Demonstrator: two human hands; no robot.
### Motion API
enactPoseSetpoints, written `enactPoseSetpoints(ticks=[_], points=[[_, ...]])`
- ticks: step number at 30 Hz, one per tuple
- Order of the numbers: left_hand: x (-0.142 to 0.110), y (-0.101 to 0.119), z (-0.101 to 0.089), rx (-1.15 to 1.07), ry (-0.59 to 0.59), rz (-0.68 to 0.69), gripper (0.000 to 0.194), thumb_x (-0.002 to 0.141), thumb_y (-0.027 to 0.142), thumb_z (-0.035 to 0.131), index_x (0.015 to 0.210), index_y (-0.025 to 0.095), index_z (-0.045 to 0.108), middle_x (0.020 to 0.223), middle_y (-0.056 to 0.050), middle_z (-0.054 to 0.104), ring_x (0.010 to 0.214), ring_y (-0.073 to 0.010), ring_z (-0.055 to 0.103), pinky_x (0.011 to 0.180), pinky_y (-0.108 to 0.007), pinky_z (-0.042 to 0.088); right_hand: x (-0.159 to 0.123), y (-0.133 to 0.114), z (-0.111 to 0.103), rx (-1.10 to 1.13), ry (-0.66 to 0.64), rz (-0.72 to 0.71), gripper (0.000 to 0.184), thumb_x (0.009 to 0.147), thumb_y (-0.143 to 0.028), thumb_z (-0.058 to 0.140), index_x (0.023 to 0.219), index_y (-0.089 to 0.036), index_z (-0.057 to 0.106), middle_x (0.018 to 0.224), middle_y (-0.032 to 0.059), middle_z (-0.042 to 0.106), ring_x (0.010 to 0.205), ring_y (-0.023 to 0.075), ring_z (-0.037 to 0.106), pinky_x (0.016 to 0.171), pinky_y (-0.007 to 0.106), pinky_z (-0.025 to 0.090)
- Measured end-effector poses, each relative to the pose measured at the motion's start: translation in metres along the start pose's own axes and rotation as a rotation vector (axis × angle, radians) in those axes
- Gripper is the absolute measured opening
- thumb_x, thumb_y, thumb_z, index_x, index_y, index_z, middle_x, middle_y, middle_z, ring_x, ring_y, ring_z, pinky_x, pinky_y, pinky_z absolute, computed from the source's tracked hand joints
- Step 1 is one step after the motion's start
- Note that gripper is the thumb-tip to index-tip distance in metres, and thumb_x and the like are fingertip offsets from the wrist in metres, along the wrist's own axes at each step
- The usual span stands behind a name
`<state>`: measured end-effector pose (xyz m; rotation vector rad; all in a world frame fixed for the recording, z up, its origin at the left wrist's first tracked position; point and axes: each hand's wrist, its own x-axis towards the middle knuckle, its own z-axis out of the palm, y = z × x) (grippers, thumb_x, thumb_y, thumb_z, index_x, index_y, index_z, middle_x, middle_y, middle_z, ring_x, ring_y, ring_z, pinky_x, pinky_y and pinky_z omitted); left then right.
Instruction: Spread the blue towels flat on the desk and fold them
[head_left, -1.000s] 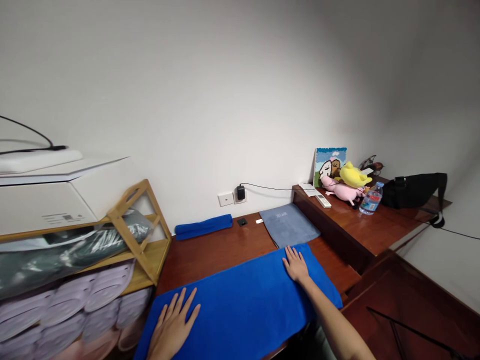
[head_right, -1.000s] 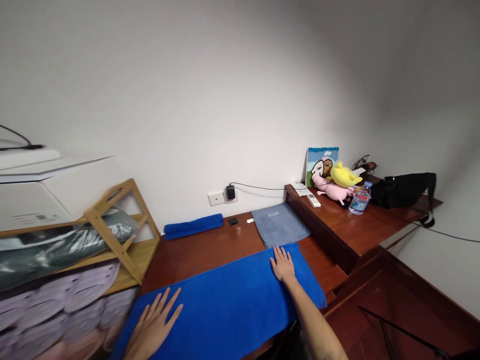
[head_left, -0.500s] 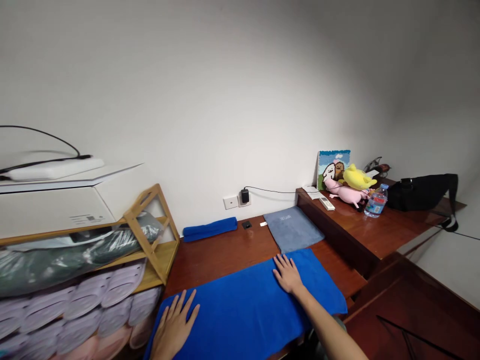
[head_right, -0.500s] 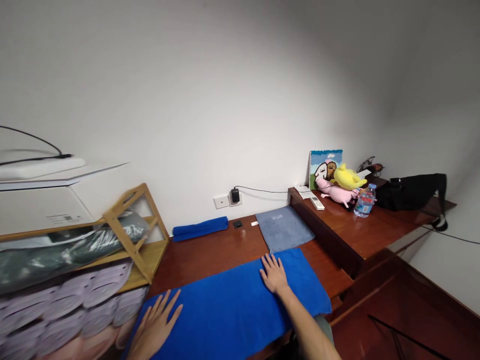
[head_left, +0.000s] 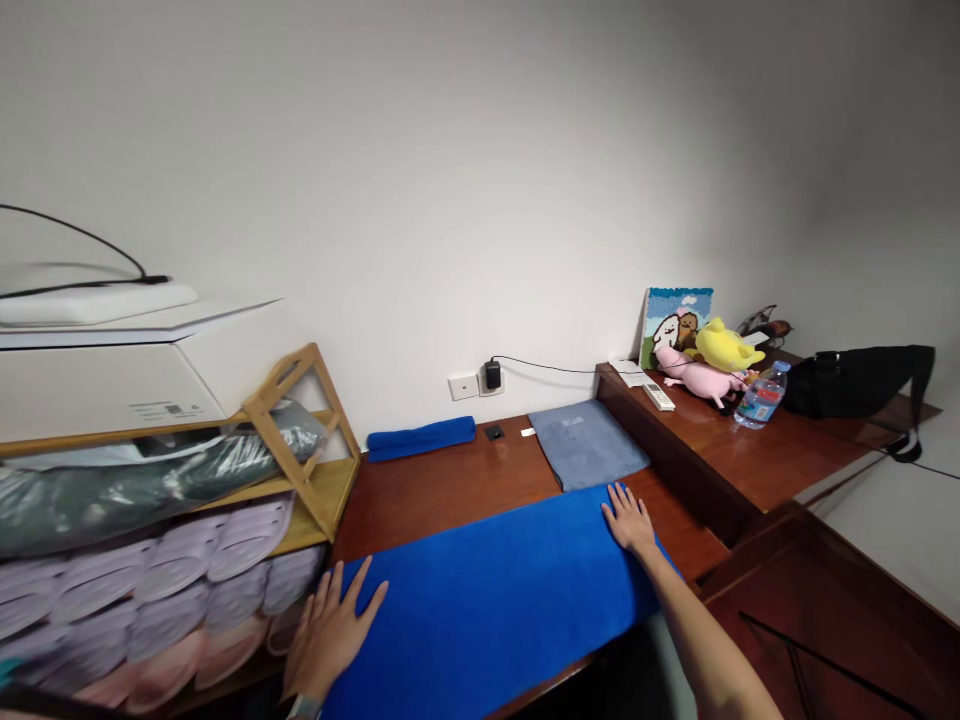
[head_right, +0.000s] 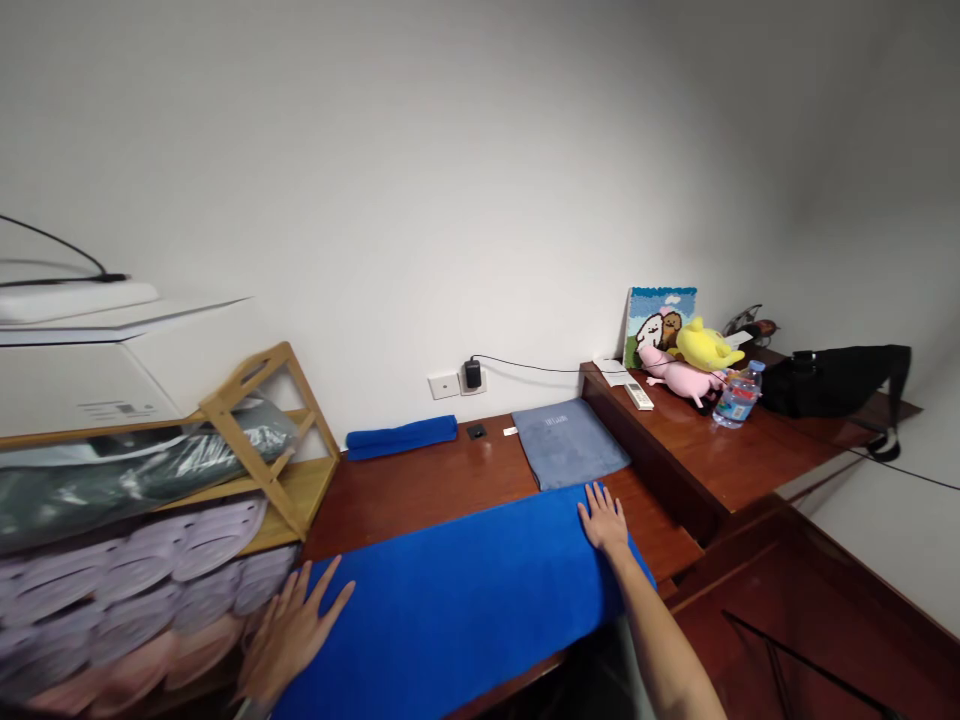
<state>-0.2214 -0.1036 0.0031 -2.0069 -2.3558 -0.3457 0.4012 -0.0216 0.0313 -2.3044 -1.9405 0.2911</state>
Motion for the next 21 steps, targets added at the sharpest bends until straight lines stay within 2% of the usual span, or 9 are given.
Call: enactPoseSetpoints(ticks=[3,6,8,10,13,16,18,21], points=[[0.001,0.003,-0.006,0.028,-0.033,-0.013,0.081,0.096,0.063,0.033,0.164,0.018,0.042,0.177,-0.020,0.029,0.164,-0.0368,0.028,0.129,-0.054,0.028,-0.003,-0.008,-0.008,-0.032,0.000,0.023,0.068,0.109,-0.051,0.024,0.171,-0.024,0.028,0.178,0.0057,0.024,0.165,0.0278,0.019,0.132,0.057,0.012],[0.001,0.010,-0.015,0.056,-0.022,-0.019,0.079,0.097,0.058,0.033,0.162,0.015,0.045,0.175,-0.020,0.034,0.163,-0.0352,0.031,0.130,-0.053,0.026,-0.015,-0.039,-0.019,-0.084,0.054,-0.037,0.065,0.108,-0.042,0.031,0.168,-0.021,0.038,0.175,0.0096,0.031,0.164,0.0317,0.021,0.132,0.059,0.009],[0.001,0.021,-0.020,0.059,0.024,0.021,0.076,0.098,0.055,0.032,0.161,0.014,0.046,0.173,-0.019,0.038,0.162,-0.0339,0.033,0.131,-0.052,0.023,-0.029,-0.077,-0.020,-0.063,0.096,-0.169,0.063,0.108,-0.040,0.032,0.168,-0.022,0.040,0.175,0.0084,0.031,0.164,0.0310,0.021,0.132,0.056,0.007],[0.001,0.037,-0.022,0.044,0.067,0.091,0.073,0.099,0.053,0.032,0.160,0.015,0.049,0.172,-0.017,0.042,0.161,-0.0330,0.035,0.132,-0.052,0.022,-0.046,-0.126,-0.016,0.011,0.098,-0.342,0.061,0.110,-0.043,0.032,0.167,-0.026,0.040,0.176,0.0054,0.032,0.164,0.0282,0.021,0.133,0.052,0.009],[0.000,0.063,-0.020,0.000,0.075,0.155,0.069,0.101,0.054,0.034,0.159,0.019,0.052,0.169,-0.014,0.047,0.160,-0.0331,0.037,0.131,-0.053,0.023,-0.070,-0.205,0.003,0.125,0.028,-0.603,0.061,0.111,-0.051,0.033,0.167,-0.029,0.040,0.176,0.0035,0.032,0.164,0.0263,0.021,0.134,0.050,0.011],[0.000,0.079,-0.015,-0.023,0.043,0.111,0.068,0.101,0.055,0.036,0.158,0.022,0.052,0.169,-0.013,0.048,0.159,-0.0328,0.038,0.130,-0.055,0.025,-0.084,-0.261,0.021,0.177,-0.062,-0.716,0.062,0.112,-0.056,0.029,0.168,-0.031,0.038,0.176,0.0033,0.032,0.164,0.0261,0.022,0.133,0.052,0.014],[0.000,0.081,-0.013,-0.024,0.021,0.083,0.068,0.101,0.056,0.036,0.159,0.023,0.051,0.171,-0.011,0.045,0.160,-0.0316,0.037,0.131,-0.054,0.024,-0.085,-0.273,0.028,0.186,-0.097,-0.705,0.062,0.112,-0.058,0.028,0.168,-0.033,0.037,0.177,0.0026,0.030,0.164,0.0258,0.021,0.133,0.053,0.014],[-0.002,0.077,-0.011,-0.027,0.012,0.069,0.070,0.101,0.058,0.036,0.161,0.024,0.048,0.173,-0.011,0.041,0.161,-0.0310,0.034,0.132,-0.054,0.022,-0.076,-0.252,0.027,0.182,-0.094,-0.631,0.062,0.111,-0.058,0.029,0.168,-0.035,0.036,0.177,0.0012,0.028,0.165,0.0245,0.019,0.134,0.052,0.011]])
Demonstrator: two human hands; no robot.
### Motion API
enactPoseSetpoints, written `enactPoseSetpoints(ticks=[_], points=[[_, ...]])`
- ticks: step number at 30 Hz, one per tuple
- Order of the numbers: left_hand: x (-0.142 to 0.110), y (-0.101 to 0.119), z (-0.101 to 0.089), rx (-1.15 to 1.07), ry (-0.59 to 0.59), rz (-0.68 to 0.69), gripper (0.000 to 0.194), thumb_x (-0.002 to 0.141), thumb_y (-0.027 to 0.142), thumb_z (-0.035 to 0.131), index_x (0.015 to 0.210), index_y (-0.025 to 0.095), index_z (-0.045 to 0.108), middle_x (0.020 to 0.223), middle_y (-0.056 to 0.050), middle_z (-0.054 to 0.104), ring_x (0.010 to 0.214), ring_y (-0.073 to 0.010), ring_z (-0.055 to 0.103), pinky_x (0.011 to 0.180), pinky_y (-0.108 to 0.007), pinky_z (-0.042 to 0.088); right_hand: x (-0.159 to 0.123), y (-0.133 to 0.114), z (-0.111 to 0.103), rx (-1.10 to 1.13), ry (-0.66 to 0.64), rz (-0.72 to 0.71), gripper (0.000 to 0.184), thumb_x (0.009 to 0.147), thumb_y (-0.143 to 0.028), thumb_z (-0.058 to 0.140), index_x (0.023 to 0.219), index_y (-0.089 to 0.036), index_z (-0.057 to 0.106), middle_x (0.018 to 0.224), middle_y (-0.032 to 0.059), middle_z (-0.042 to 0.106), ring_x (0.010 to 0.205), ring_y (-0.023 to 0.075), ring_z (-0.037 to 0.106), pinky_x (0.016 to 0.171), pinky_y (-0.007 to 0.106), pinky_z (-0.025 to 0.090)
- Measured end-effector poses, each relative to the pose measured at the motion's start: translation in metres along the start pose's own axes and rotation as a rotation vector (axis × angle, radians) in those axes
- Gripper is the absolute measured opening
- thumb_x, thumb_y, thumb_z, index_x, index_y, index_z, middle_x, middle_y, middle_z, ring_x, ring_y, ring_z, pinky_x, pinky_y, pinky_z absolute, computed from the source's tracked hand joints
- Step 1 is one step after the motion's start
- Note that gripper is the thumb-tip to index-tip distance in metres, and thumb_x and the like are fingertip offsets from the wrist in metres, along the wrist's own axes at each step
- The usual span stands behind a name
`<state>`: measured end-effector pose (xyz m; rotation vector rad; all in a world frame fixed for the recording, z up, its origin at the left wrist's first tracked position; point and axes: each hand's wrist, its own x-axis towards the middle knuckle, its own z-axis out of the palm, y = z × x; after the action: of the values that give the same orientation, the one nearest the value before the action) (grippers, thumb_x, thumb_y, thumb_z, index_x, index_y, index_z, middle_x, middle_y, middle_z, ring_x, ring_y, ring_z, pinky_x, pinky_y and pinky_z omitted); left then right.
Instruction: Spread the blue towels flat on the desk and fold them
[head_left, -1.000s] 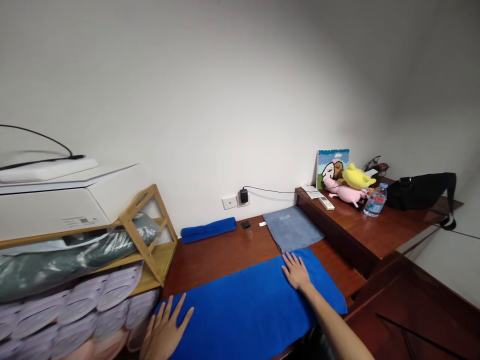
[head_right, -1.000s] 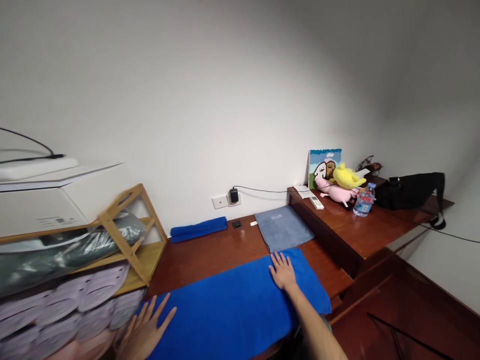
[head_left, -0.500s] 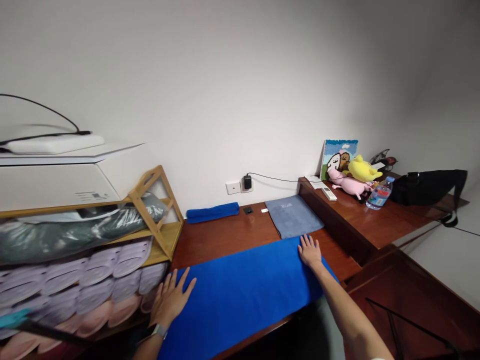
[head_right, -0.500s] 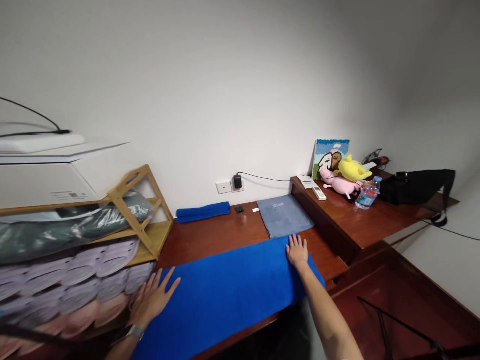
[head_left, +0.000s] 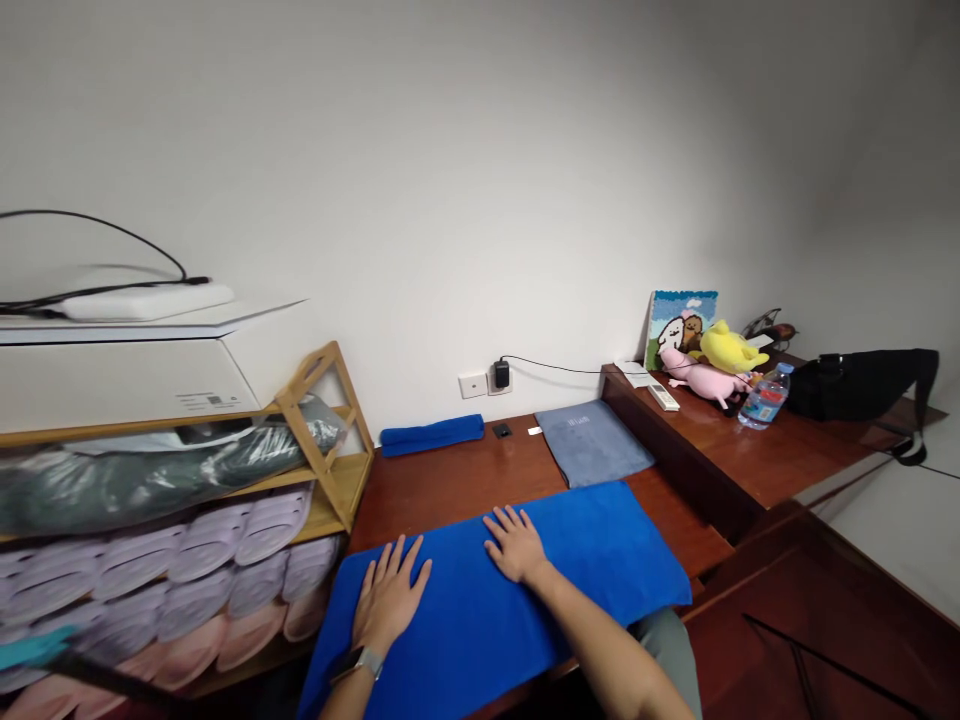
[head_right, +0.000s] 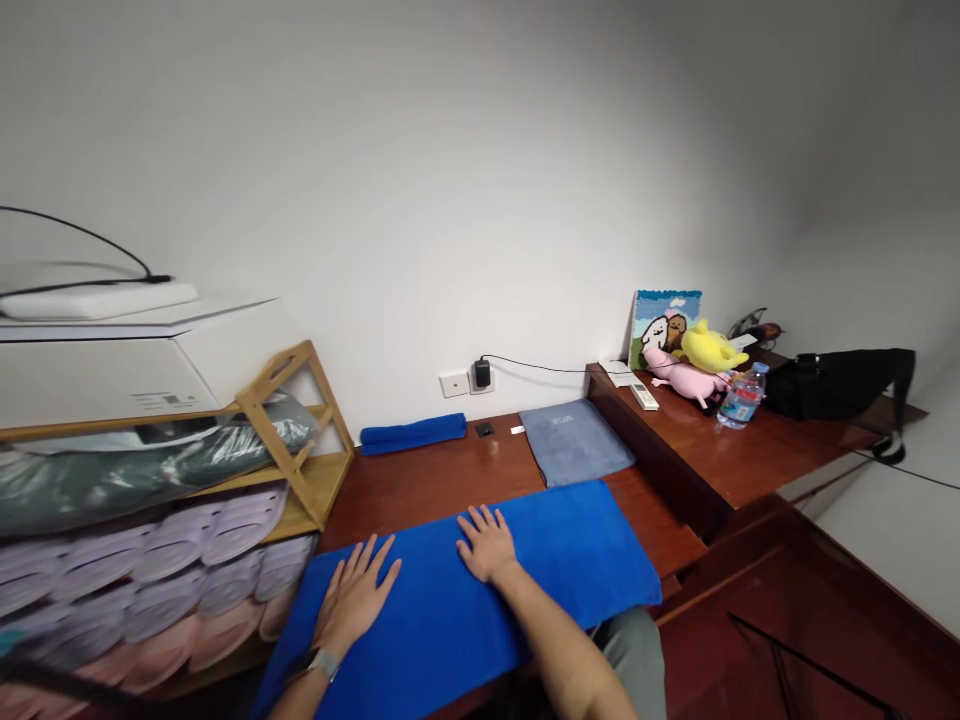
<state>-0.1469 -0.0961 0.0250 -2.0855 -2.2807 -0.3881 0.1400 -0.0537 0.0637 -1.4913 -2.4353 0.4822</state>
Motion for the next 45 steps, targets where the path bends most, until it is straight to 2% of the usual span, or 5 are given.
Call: enactPoseSetpoints(ticks=[13,24,30,37,45], points=[[0.006,0.002,-0.004,0.039,0.027,-0.034,0.065,0.103,0.052,0.037,0.162,0.027,0.046,0.173,-0.008,0.043,0.160,-0.0273,0.036,0.131,-0.049,0.025,-0.109,0.223,-0.071,-0.276,0.095,0.670,0.065,0.111,-0.054,0.024,0.171,-0.031,0.029,0.178,-0.0011,0.025,0.164,0.0241,0.021,0.133,0.047,0.016],[0.124,0.026,-0.057,0.169,-0.025,0.070,0.045,0.102,0.032,0.038,0.126,0.022,0.075,0.131,-0.015,0.070,0.122,-0.0309,0.061,0.103,-0.044,0.048,-0.112,0.229,-0.065,-0.285,0.141,0.663,0.068,0.109,-0.054,0.022,0.170,-0.028,0.033,0.177,0.0001,0.029,0.163,0.0256,0.025,0.132,0.049,0.019],[0.244,0.033,-0.039,0.114,-0.019,-0.019,0.051,0.100,0.027,0.040,0.144,0.022,0.064,0.140,-0.020,0.064,0.116,-0.0335,0.064,0.091,-0.046,0.053,-0.115,0.249,-0.046,-0.305,0.229,0.626,0.073,0.106,-0.062,0.020,0.167,-0.028,0.040,0.174,0.0000,0.036,0.162,0.0263,0.030,0.132,0.051,0.024],[0.298,0.032,-0.022,-0.063,0.044,-0.150,0.042,0.099,0.021,0.039,0.110,0.016,0.079,0.112,-0.021,0.076,0.104,-0.0318,0.071,0.088,-0.041,0.054,-0.119,0.264,-0.037,-0.270,0.268,0.640,0.074,0.103,-0.069,0.024,0.164,-0.035,0.047,0.170,-0.0009,0.044,0.158,0.0298,0.038,0.129,0.055,0.033],[0.364,0.044,-0.136,-0.359,0.305,-0.237,0.045,0.099,0.040,0.046,0.125,0.019,0.076,0.116,-0.012,0.083,0.112,-0.0269,0.073,0.095,-0.035,0.055,-0.121,0.261,-0.037,-0.269,0.304,0.622,0.071,0.103,-0.067,0.027,0.162,-0.034,0.050,0.169,0.0002,0.045,0.157,0.0301,0.039,0.129,0.056,0.032]])
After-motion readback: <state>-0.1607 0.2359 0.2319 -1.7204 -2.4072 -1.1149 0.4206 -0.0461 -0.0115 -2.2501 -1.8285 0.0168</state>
